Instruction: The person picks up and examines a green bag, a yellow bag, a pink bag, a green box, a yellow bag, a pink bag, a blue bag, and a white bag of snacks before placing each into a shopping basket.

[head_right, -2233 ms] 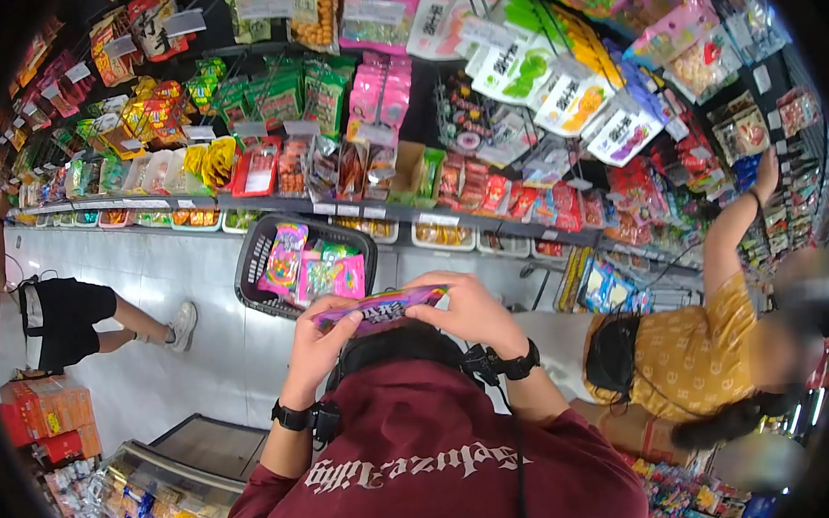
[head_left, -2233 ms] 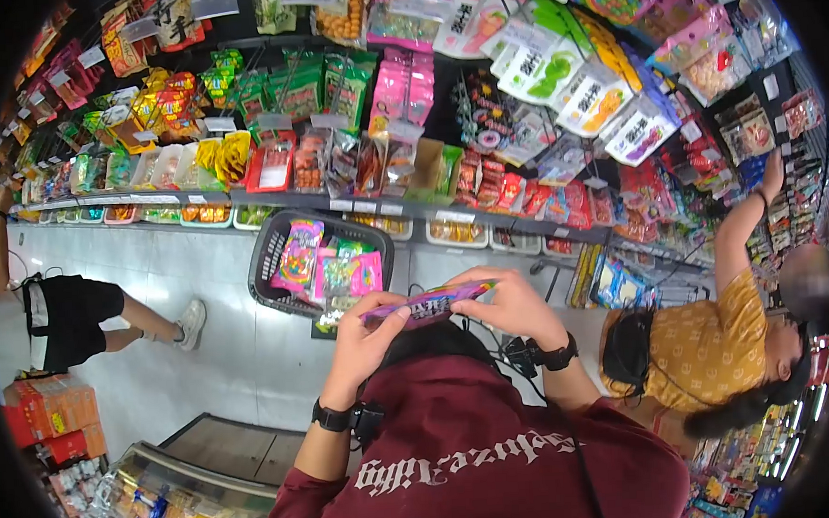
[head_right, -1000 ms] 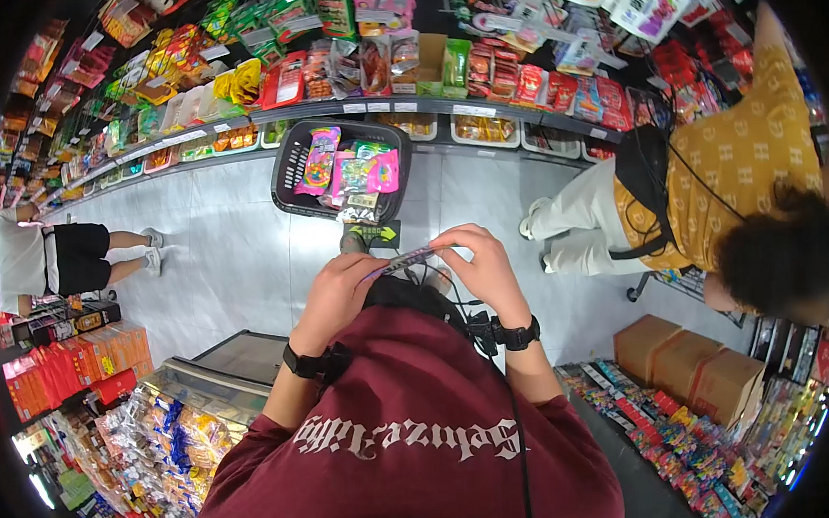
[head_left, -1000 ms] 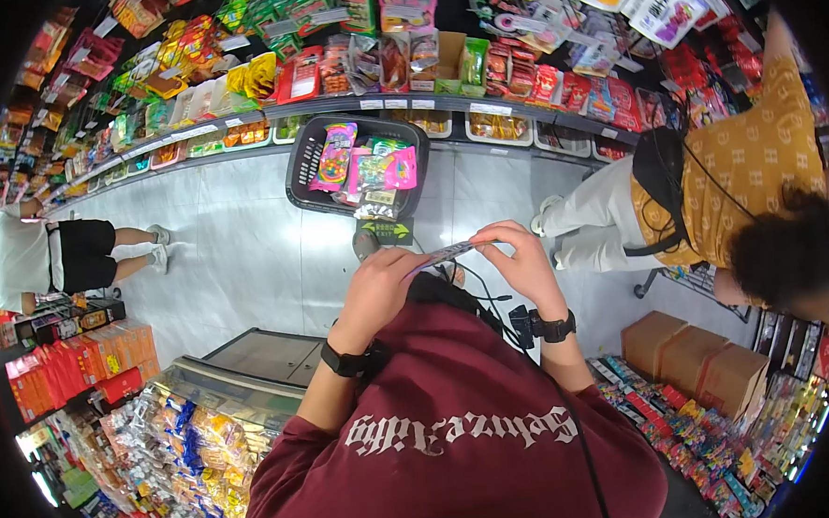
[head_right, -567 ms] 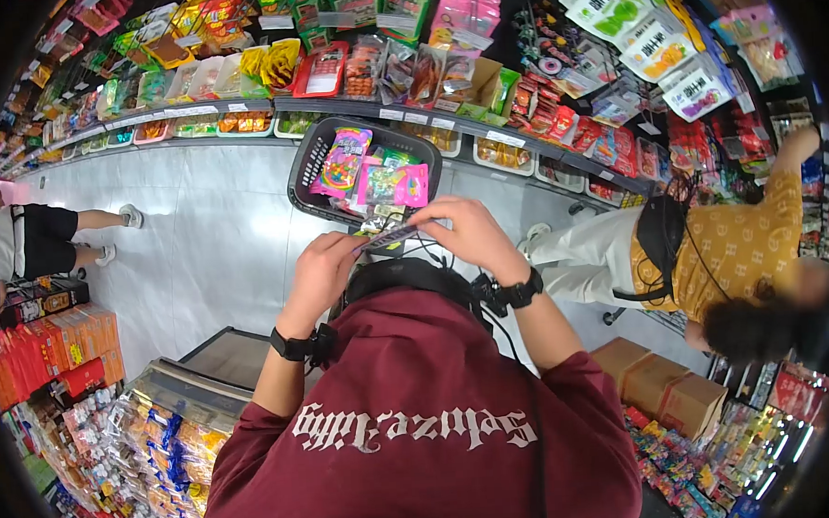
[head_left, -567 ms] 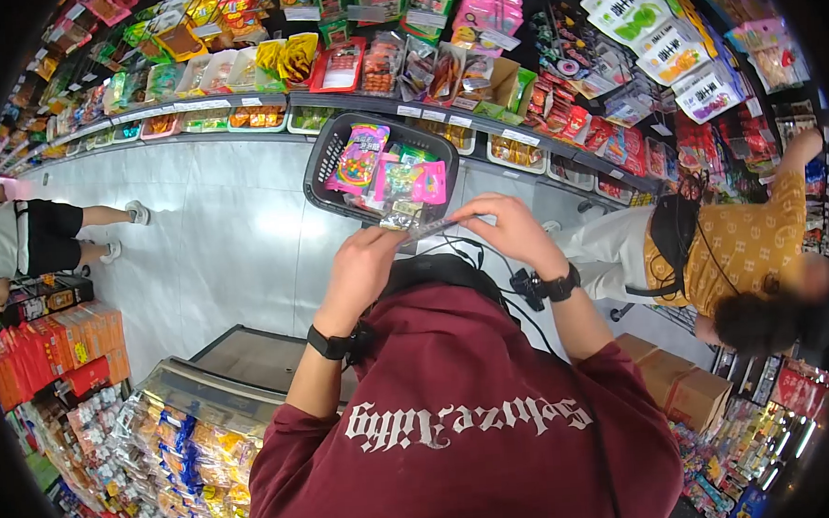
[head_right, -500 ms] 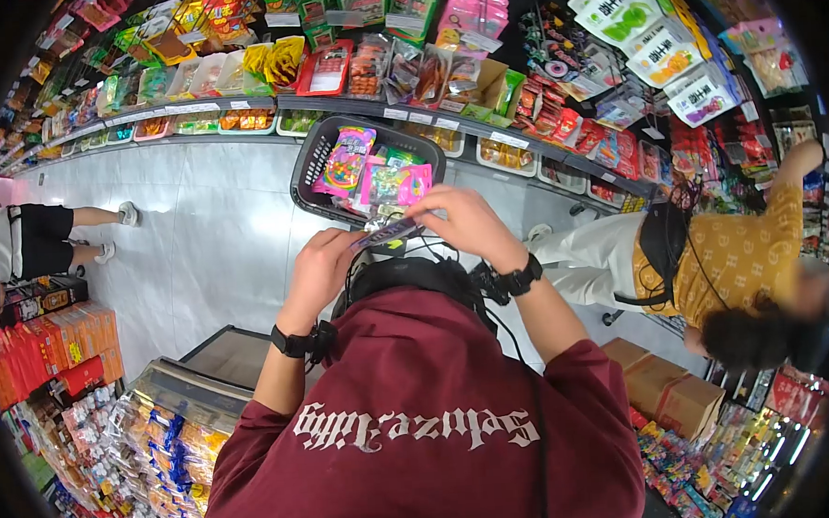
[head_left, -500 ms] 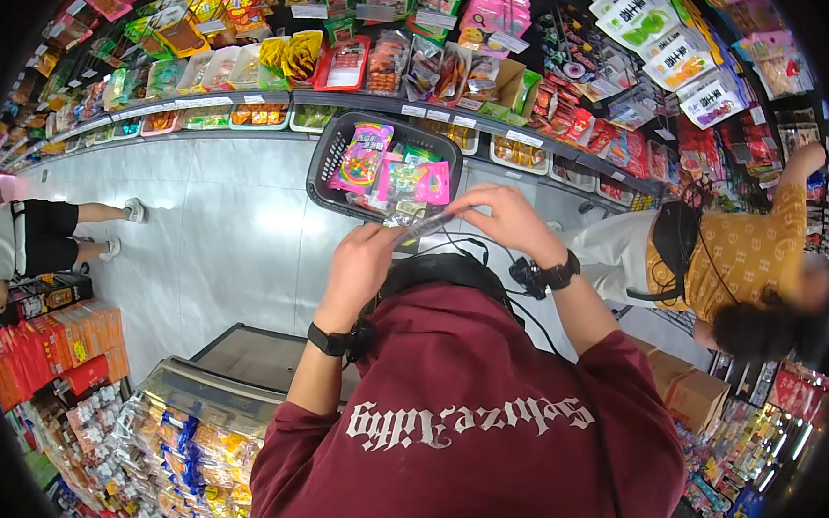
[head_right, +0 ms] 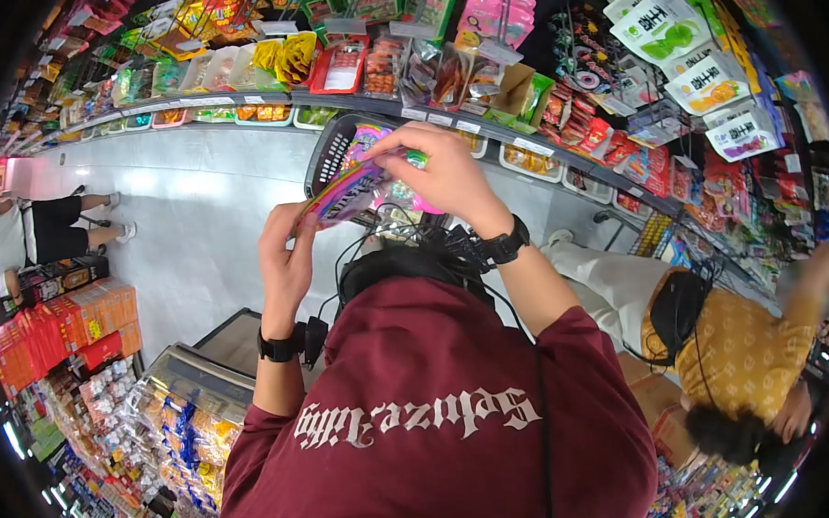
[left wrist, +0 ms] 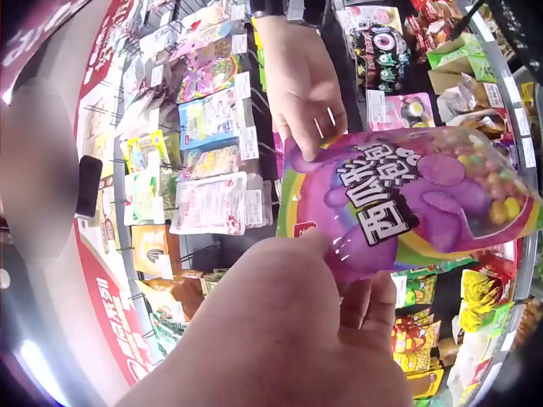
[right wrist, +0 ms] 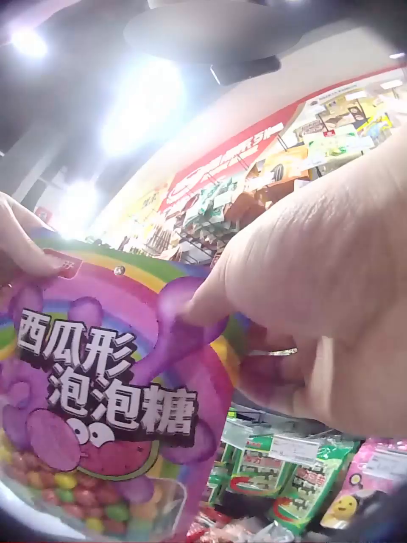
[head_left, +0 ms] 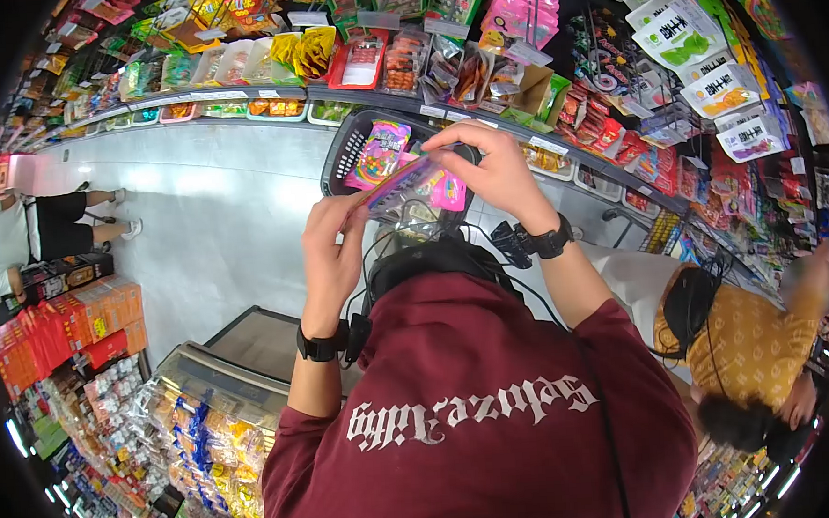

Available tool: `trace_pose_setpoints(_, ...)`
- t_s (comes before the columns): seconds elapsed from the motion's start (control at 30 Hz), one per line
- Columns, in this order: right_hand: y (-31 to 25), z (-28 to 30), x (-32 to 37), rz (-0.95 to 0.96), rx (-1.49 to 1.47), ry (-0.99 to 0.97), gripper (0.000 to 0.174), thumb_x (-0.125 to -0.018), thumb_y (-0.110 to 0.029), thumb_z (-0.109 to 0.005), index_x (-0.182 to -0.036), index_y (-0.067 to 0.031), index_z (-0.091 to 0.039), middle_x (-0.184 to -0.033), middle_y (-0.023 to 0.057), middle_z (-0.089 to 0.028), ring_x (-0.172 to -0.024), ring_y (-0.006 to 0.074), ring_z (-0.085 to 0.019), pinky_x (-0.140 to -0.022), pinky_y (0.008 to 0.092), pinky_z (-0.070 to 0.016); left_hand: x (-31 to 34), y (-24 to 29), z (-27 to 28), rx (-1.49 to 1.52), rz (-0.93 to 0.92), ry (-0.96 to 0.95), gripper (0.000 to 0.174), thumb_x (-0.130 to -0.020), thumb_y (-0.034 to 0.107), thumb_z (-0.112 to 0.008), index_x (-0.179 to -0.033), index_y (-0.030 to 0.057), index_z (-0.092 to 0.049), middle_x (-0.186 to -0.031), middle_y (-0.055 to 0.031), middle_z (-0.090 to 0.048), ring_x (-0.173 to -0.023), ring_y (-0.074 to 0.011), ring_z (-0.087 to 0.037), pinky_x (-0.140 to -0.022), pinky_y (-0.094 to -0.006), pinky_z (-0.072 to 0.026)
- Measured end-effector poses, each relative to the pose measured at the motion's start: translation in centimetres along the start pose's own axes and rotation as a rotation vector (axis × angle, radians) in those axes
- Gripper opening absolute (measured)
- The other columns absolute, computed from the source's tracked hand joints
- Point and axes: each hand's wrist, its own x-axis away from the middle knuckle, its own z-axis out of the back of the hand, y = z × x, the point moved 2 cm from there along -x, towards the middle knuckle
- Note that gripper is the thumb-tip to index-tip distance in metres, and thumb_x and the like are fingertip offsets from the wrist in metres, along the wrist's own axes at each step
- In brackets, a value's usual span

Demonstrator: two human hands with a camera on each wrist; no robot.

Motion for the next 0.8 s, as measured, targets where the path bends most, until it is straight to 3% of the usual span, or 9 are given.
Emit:
trace_pose_setpoints(0.13, 3.2, 1.0, -1.5, -0.013, -0.101, 0.005, 0.018, -0.085, -0.003, -0.069, -0.102, -0.0047, -0.074, -0.101, 0.0079, -0.071, -0.095, 0.0197, -0.068, -0.087, 0.0321, -0.0513, -2.4, 0.2, -2.1, -0.145, -0.025, 0.054, 0.017, -0.092, 0.000, -0.064, -0.107, 0.0024, -0.071, -0.097, -0.0124, -0.068, -0.090, -0.0274, -0.063, -0.078, -0.0345, -0.0493)
trace_pose_setpoints(0.37, 13.5, -2.7, -1.0, -0.139, -0.105, -0.081, 0.015, -0.085, -0.003, -0.069, -0.099, -0.0051, -0.074, -0.100, 0.0101, -0.072, -0.095, 0.0218, -0.070, -0.088, 0.0346, -0.0543, -3.6, -8.8, -6.4, -0.239, 0.122, -0.046, 0.018, -0.093, 0.005, -0.064, -0.109, 0.0053, -0.072, -0.101, -0.0152, -0.070, -0.096, -0.0338, -0.064, -0.086, -0.0410, -0.0502)
trace_pose_setpoints(0.43, 16.7, -4.7, 0.1, -0.249, -0.142, -0.089, 0.013, -0.084, -0.007, -0.071, -0.097, -0.0064, -0.074, -0.095, 0.0116, -0.072, -0.088, 0.0257, -0.069, -0.078, 0.0351, -0.0540, -3.7, -11.3, -7.0, -0.234, 0.119, -0.077, 0.018, -0.092, 0.005, -0.063, -0.107, 0.0042, -0.072, -0.100, -0.0164, -0.071, -0.096, -0.0356, -0.065, -0.087, -0.0420, -0.0502)
trace_pose_setpoints(0.47, 18.5, -5.9, 0.5, -0.260, -0.132, -0.087, 0.012, -0.084, -0.008, -0.070, -0.096, -0.0064, -0.073, -0.091, 0.0115, -0.072, -0.084, 0.0248, -0.070, -0.075, 0.0354, -0.0536, -3.5, -13.1, -7.3, -0.276, 0.116, -0.128, 0.018, -0.092, 0.005, -0.064, -0.108, 0.0049, -0.072, -0.102, -0.0161, -0.071, -0.097, -0.0326, -0.067, -0.087, -0.0391, -0.0513)
trace_pose_setpoints(0.57, 19.2, -7.4, 1.2, -0.346, -0.017, -0.145, 0.012, -0.085, -0.011, -0.070, -0.096, -0.0045, -0.071, -0.091, 0.0121, -0.073, -0.085, 0.0225, -0.071, -0.076, 0.0353, -0.0538, -4.2, -16.7, -7.9, -0.266, 0.095, -0.221, 0.018, -0.092, 0.006, -0.064, -0.107, 0.0044, -0.073, -0.103, -0.0159, -0.072, -0.094, -0.0297, -0.069, -0.084, -0.0362, -0.0536)
trace_pose_setpoints(0.63, 19.3, -8.5, 1.2, -0.360, 0.009, -0.087, 0.011, -0.083, -0.010, -0.069, -0.092, -0.0045, -0.071, -0.088, 0.0120, -0.072, -0.081, 0.0244, -0.071, -0.072, 0.0364, -0.0556, -4.6, -17.9, -7.8, -0.256, 0.156, -0.288, 0.017, -0.093, 0.007, -0.063, -0.106, 0.0030, -0.072, -0.102, -0.0163, -0.072, -0.092, -0.0297, -0.069, -0.082, -0.0363, -0.0541)
trace_pose_setpoints(0.8, 20.0, -12.3, 1.0, -0.491, 0.005, -0.031, 0.012, -0.083, -0.010, -0.069, -0.093, -0.0039, -0.071, -0.089, 0.0128, -0.072, -0.080, 0.0238, -0.071, -0.073, 0.0354, -0.0559, -4.9, -22.2, -6.1, -0.144, 0.069, -0.314, 0.017, -0.093, 0.010, -0.064, -0.106, 0.0031, -0.072, -0.097, -0.0178, -0.070, -0.087, -0.0313, -0.068, -0.078, -0.0375, -0.0536)
